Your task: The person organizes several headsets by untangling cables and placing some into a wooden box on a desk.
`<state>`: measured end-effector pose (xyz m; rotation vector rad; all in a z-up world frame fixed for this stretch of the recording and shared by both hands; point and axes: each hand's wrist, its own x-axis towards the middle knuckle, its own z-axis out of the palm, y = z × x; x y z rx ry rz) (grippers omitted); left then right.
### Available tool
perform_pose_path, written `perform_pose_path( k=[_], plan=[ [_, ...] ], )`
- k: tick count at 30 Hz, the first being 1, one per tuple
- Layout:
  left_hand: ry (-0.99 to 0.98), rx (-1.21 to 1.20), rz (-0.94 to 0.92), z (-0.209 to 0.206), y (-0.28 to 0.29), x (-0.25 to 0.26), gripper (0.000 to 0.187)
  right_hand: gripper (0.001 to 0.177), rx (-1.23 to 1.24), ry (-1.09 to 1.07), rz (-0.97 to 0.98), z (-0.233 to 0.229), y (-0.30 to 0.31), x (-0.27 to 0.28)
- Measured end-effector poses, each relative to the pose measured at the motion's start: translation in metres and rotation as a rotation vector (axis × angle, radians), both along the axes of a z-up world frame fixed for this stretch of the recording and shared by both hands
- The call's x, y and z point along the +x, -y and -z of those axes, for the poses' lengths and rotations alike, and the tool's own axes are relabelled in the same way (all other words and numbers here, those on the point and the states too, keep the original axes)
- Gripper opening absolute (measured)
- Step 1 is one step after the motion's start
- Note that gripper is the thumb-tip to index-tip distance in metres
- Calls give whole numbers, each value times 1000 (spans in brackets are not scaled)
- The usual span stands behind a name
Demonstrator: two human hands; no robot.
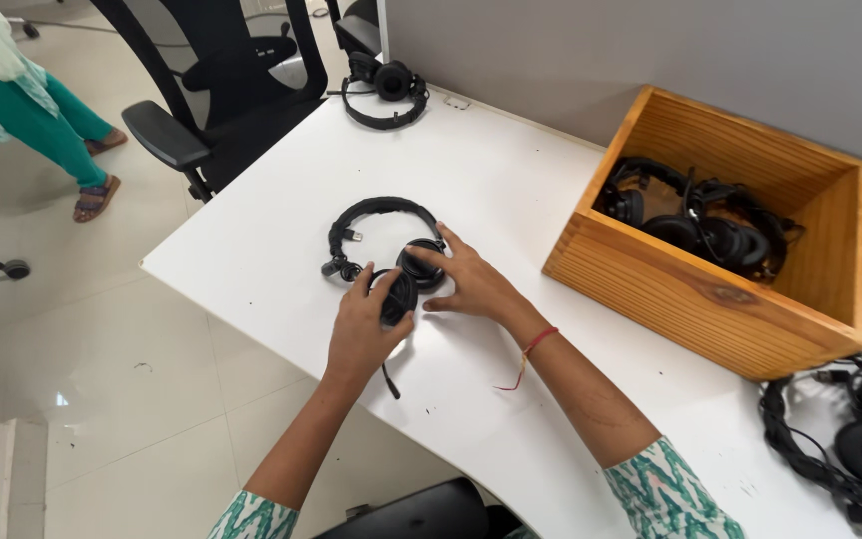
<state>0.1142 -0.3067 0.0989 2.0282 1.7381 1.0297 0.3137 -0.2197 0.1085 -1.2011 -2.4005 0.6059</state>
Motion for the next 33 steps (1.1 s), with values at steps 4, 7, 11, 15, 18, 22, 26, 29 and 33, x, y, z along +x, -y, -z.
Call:
perform_pose_path(
  k=[4, 7, 11, 15, 18, 22, 26, 29, 33],
  plan=[
    [-35, 105, 71, 18, -25, -13, 65, 78, 89, 21, 64, 25, -12, -11],
    [-9, 128, 117, 19, -54, -26, 63, 74, 88, -32, 151, 28, -11, -14],
    [0, 72, 187, 20, -95, -32, 62, 70, 121, -175, 238, 30, -15, -18],
    [38, 11, 311, 31, -143, -33, 58, 70, 113, -232, 333, 33, -30, -14],
    [59, 29, 386, 44, -186, -28, 60, 67, 142, -280, 391, 34, -46, -9],
    [-23, 61, 439, 54, -241, -7, 61, 67, 261, -203, 468, 39, -74, -1],
    [-289, 169, 265, 63, -272, 16, 56, 67, 217, -215, 535, 50, -104, 6],
    [-406, 215, 180, 73, -293, 28, 61, 70, 156, -203, 547, 61, -124, 11],
    [-436, 326, 145, 84, -312, 36, 55, 69, 197, -155, 541, 68, -145, 7]
  ],
)
